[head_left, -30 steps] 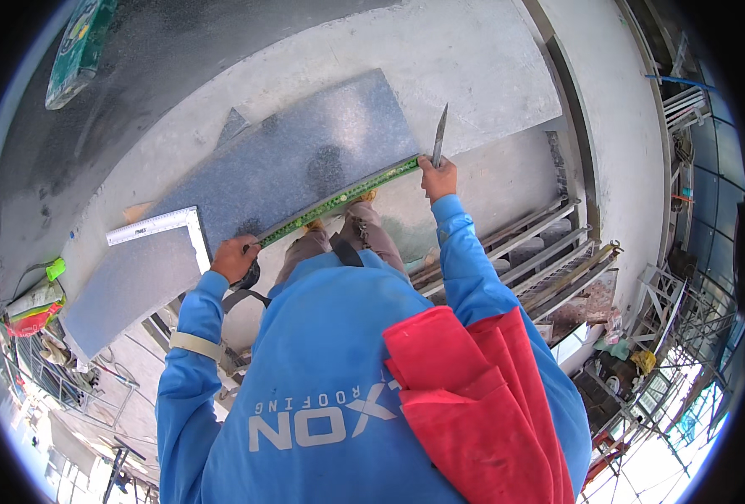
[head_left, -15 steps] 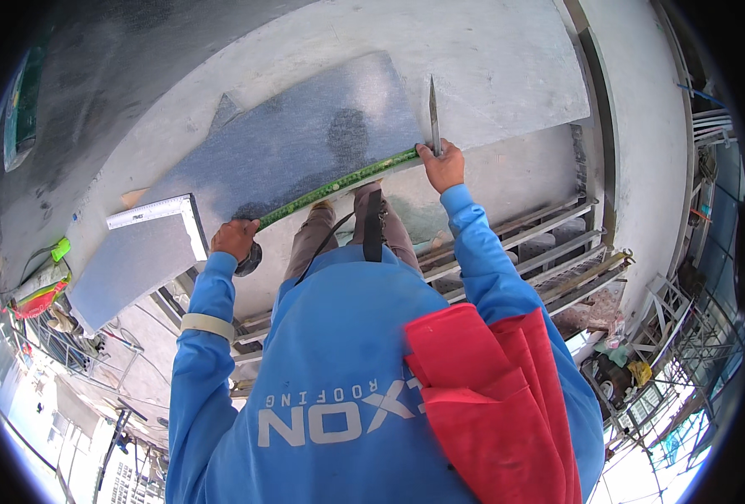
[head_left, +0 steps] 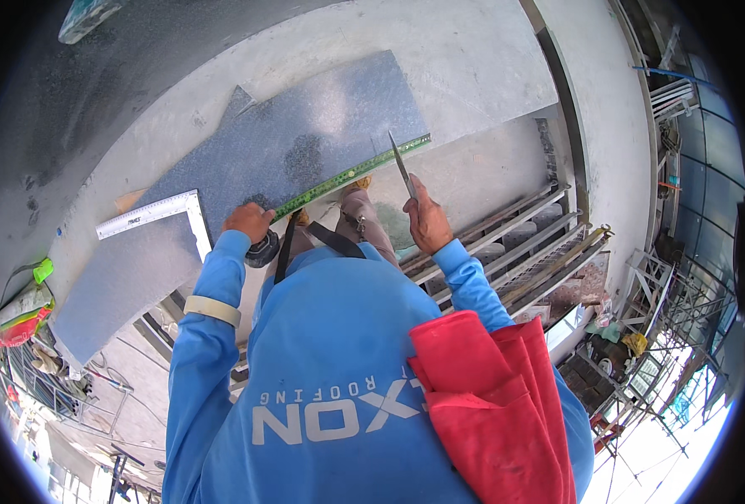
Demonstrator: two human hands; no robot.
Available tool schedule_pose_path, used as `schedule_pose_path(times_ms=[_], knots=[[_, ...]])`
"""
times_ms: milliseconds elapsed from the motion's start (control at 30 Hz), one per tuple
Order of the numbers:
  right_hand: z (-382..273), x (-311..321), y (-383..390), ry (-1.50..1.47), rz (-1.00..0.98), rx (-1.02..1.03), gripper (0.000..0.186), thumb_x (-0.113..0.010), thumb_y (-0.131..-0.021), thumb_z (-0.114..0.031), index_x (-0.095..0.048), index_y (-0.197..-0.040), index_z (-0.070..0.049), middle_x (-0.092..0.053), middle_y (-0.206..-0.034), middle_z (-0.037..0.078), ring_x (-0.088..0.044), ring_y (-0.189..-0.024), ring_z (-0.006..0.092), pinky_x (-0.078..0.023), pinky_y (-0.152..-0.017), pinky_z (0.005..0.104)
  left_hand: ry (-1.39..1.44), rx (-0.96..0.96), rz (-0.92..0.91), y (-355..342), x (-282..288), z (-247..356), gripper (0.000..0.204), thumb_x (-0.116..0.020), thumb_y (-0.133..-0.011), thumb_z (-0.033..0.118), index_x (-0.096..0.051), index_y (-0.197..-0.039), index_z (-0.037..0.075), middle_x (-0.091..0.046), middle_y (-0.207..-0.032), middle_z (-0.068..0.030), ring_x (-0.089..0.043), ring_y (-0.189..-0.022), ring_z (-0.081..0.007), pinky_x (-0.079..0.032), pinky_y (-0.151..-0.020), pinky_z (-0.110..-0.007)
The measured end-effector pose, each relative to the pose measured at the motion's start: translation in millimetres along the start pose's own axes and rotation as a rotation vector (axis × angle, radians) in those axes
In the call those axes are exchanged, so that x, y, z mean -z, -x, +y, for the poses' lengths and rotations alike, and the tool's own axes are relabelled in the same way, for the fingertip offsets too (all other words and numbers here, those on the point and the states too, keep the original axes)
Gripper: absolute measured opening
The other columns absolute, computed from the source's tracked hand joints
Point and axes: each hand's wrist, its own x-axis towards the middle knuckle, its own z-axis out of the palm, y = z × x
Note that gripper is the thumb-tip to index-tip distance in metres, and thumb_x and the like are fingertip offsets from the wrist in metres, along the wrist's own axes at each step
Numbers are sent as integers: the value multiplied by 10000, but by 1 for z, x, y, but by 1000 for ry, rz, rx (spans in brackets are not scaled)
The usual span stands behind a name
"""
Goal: The person measures a large gray tile with a tape measure and square ruler, marks a cut line with a utility knife, then uses an angle grinder to cut the tile along the marked line. The cut piece separates from the main tile.
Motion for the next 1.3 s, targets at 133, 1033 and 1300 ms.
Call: schedule_pose_path(times_ms=[133, 1033, 1300], knots=[[-4, -15, 25, -36, 61, -42, 554, -470, -880, 40, -387, -1425, -15, -709, -999, 225, -678, -936, 467, -537, -848, 510, 57, -32, -19, -5, 9, 24, 513, -520, -1022, 510, -752, -1180, 81, -701, -1253, -210, -645, -1195, -397, -494, -1049, -488], [66, -37, -137, -300, 789, -537, 364, -811, -743, -226, -688, -952, 46, -745, -887, 234, -739, -850, 372, -568, -815, 441, 42, -128, -85, -9, 4, 16, 543, -546, -1018, 493, -754, -1072, -5, -695, -1199, -278, -647, -1174, -424, -491, -1020, -489], [63, -27, -140, -306, 772, -532, 411, -842, -696, -256, -685, -897, 66, -733, -849, 232, -731, -806, 363, -566, -786, 444, 20, -80, -48, -3, -3, 21, 559, -523, -1029, 496, -722, -1160, -10, -687, -1242, -262, -643, -1199, -414, -487, -1033, -491]])
